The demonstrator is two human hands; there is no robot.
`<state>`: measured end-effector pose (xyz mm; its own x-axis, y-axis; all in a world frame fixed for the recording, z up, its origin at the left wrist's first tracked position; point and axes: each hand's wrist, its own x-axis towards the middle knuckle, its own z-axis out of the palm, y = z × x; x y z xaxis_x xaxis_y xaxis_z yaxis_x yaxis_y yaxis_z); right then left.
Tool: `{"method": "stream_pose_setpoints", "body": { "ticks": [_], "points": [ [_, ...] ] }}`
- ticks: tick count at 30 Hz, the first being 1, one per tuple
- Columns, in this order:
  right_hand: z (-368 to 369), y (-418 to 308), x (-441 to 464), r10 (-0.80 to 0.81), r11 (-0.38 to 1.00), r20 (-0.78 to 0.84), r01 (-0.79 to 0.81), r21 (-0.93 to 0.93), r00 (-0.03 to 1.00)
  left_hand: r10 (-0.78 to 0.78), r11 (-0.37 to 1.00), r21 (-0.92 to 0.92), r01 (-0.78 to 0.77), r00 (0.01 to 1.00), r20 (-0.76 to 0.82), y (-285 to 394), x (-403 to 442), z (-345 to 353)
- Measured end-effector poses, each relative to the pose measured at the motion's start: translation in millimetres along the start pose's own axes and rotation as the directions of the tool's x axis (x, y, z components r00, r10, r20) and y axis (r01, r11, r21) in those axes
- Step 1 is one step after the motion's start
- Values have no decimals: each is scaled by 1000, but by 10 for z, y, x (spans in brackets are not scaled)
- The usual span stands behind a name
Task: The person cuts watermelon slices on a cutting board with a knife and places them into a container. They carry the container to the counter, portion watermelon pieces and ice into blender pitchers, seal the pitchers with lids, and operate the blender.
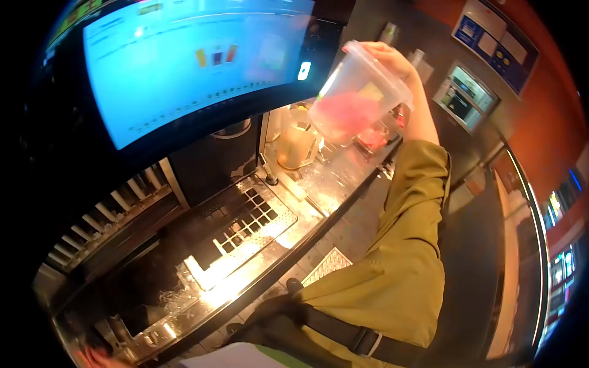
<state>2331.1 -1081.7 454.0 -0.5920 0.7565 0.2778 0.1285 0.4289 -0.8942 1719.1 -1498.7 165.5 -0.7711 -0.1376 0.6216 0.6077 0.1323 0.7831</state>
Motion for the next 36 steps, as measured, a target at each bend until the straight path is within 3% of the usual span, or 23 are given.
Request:
{"method": "stream_pose_setpoints", "body": {
  "ticks": [1,2,4,5,6,8,9,11,13,14,17,19,24,25,27,28,29,30,31,33,34,36],
  "points": [
    [-166,45,118,33,999,68,-33,-9,997,-59,994,104,41,981,182,106,-204,154],
    [24,-100,126,96,986,-42,-100,-133,995,-209,963,-128,237,957,202,665,-604,431],
    [134,-173,41,132,945,-161,-173,-278,978,-64,893,-382,237,908,414,1278,-1325,833],
    [134,-165,-14,109,928,-203,-173,-331,973,18,893,-377,246,817,576,1638,-1647,970],
    [99,-129,-86,106,942,-180,-157,-296,978,248,890,-452,65,763,597,1980,-1971,1162],
    [71,-141,-220,184,961,-179,-215,-173,967,331,784,-546,296,545,770,2619,-2438,1436],
    [24,-175,-243,237,965,-161,-252,-77,958,470,718,-643,265,496,730,2835,-2600,1606],
    [-194,-62,-165,188,982,-98,-186,28,977,523,601,-687,408,450,724,3328,-2799,1767],
    [-228,-99,-208,151,974,2,-149,168,989,542,537,-712,452,462,702,3622,-2884,1864],
    [-272,-90,-192,153,972,87,-166,167,984,517,547,-701,457,475,712,3741,-2883,1897],
    [-328,-23,-146,118,969,109,-138,203,987,430,516,-683,517,534,728,4091,-2707,2023],
    [-324,-9,-124,129,952,155,-166,256,979,446,503,-657,561,482,754,4350,-2447,2151],
    [-7,-44,-372,35,912,193,-110,395,980,222,577,-400,712,334,916,5064,-2282,2054],
    [-4,7,-394,-18,913,245,-84,400,969,240,569,-426,704,353,904,4989,-2253,2171],
    [-135,-16,-460,-17,938,447,-140,316,895,158,486,-297,822,252,955,4943,-2079,2253],
    [-274,-31,-584,-55,975,386,-34,220,921,126,467,-228,854,191,974,4903,-1951,2298],
    [-451,25,-697,-105,990,324,69,121,940,205,530,-167,832,65,977,4862,-1790,2286],
    [-698,308,-709,-243,970,203,243,28,949,215,647,-199,736,75,974,4889,-1709,2209],
    [-911,563,-749,-218,971,92,206,124,972,228,743,-229,629,83,970,4928,-1665,2154],
    [-1201,1337,-758,-132,925,-71,149,351,989,356,678,-354,645,133,925,4895,-1569,2248],
    [-1181,1680,-801,-57,930,-150,107,353,987,322,548,-178,817,-10,947,4893,-1521,2258],
    [-1084,2316,-870,79,893,-78,-36,448,994,421,597,-276,753,-1,907,4809,-1418,2371]
  ]
}}
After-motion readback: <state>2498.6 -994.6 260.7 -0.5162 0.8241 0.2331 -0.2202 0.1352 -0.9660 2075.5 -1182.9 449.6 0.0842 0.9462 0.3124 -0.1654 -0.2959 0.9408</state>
